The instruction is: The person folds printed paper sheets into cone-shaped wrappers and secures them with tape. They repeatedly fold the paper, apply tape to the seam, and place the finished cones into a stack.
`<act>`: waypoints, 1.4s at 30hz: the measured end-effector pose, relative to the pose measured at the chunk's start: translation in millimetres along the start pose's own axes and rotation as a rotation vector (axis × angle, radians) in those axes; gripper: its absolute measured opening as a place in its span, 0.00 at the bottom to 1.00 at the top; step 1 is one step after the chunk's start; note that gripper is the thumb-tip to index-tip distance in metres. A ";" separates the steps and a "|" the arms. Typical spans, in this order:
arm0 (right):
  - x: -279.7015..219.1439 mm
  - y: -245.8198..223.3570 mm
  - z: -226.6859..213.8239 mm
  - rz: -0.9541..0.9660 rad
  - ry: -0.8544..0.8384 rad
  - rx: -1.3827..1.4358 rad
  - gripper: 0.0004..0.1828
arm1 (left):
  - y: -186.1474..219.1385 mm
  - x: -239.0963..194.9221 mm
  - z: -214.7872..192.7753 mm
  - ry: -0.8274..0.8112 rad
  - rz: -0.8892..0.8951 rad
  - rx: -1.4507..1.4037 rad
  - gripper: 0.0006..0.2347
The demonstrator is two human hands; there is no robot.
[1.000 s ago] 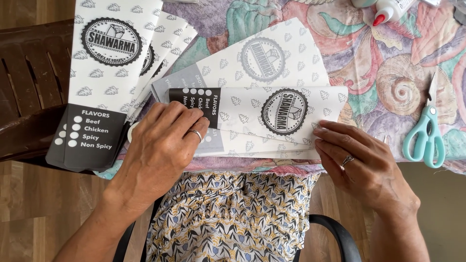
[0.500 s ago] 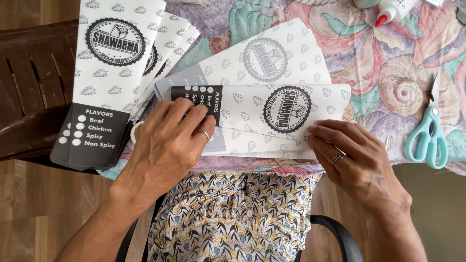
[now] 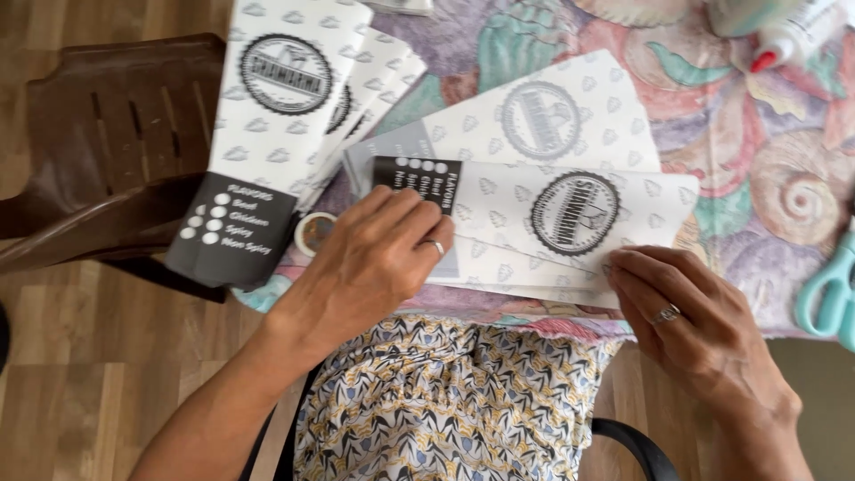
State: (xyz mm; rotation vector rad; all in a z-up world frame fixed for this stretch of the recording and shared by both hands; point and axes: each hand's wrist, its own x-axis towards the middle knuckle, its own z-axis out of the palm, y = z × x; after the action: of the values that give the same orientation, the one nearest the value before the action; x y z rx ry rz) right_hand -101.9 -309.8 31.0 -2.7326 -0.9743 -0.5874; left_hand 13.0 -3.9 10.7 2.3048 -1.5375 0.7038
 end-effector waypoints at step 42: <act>-35.0 -16.2 19.2 0.214 -0.023 0.020 0.24 | 78.1 -3.3 16.6 -0.218 -0.349 0.346 0.29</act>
State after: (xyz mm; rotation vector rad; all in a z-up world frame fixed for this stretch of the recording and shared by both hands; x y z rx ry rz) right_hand -131.2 -311.5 -0.6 -2.7821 -0.6751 -0.5069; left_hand -55.8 -40.0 -7.8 2.8930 -1.1086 0.6846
